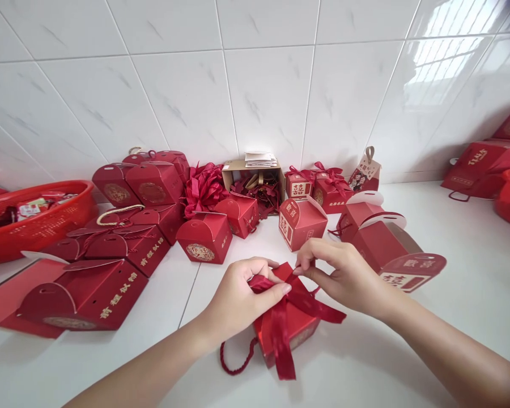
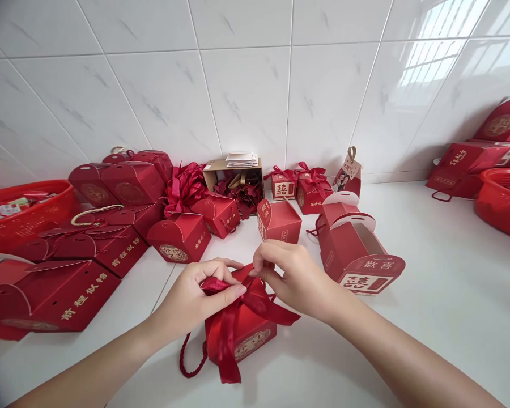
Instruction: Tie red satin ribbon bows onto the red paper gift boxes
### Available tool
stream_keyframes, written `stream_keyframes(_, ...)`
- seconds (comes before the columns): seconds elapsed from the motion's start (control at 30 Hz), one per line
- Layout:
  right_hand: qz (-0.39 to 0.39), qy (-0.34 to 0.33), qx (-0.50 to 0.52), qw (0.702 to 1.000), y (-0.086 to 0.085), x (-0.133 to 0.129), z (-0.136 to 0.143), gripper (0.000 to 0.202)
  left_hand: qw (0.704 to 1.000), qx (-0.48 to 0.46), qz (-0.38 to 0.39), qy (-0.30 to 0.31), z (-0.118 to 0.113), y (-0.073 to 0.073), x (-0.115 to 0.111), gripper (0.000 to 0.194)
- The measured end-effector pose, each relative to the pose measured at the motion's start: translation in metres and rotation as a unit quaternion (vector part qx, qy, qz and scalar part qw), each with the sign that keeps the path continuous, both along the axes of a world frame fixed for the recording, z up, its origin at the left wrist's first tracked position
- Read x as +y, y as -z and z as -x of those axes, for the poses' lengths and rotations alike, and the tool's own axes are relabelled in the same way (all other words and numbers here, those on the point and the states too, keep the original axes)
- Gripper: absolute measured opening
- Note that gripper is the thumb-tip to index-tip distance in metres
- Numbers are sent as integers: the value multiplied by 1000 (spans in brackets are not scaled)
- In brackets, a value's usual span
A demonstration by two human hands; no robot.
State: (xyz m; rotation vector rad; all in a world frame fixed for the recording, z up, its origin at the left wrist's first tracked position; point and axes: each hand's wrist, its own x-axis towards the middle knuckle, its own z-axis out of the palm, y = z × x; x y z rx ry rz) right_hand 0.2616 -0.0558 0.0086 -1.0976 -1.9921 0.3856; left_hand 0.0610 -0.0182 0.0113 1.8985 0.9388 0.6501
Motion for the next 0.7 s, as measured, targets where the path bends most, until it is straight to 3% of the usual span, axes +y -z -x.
stream_keyframes(0.1, 9, 6, 14, 1000, -5, 0, -5, 20, 1000, 11, -15, 1, 0, -1, 2, 23)
stream_keyframes(0.33, 44, -21, 16, 999, -10, 1, -7, 5, 999, 13, 37, 32, 3, -3, 4, 25)
stream_keyframes(0.47, 6, -16, 24, 1000, -8, 2, -3, 4, 999, 3, 46, 13, 1, -3, 1, 26)
stream_keyframes(0.7, -4, 19, 29, 999, -5, 4, -2, 8, 1000, 1, -2, 8, -2, 5, -2, 26)
